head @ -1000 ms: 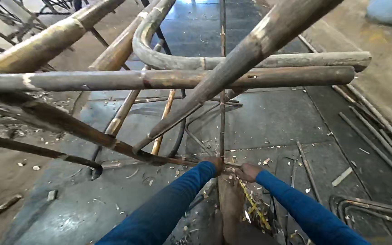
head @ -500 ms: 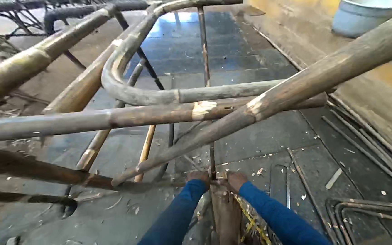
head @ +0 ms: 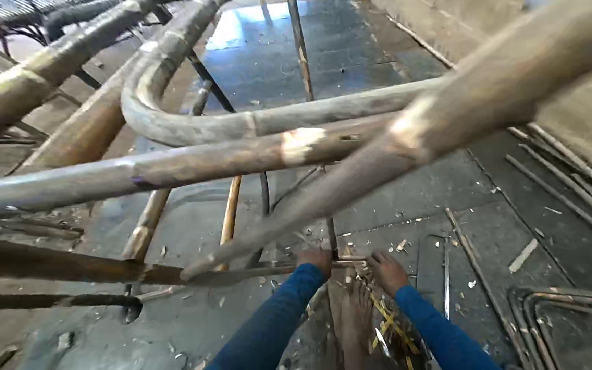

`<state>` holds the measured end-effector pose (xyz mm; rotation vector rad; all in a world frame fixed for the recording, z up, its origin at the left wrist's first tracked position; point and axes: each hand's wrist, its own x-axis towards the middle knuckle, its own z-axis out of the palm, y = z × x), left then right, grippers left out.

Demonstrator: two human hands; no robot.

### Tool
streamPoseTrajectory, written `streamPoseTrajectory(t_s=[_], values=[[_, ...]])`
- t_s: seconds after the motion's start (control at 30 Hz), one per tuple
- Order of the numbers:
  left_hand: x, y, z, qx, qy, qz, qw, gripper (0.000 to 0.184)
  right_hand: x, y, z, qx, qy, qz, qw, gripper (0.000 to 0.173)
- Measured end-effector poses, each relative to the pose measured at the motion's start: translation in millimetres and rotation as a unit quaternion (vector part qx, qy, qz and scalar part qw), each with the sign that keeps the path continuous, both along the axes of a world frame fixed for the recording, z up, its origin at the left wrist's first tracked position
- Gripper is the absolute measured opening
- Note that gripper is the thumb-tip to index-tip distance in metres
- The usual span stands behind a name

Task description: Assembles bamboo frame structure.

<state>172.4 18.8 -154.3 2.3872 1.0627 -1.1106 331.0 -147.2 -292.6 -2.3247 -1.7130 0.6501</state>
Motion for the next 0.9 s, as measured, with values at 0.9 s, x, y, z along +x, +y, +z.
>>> streamPoseTrajectory(t_s=[0.9], values=[[-472, -253, 98, 0.377, -0.523, 0.532, 0.549, 0.026, -158, -15, 19, -0.094, 0.208, 0.195, 0.954, 0.052]])
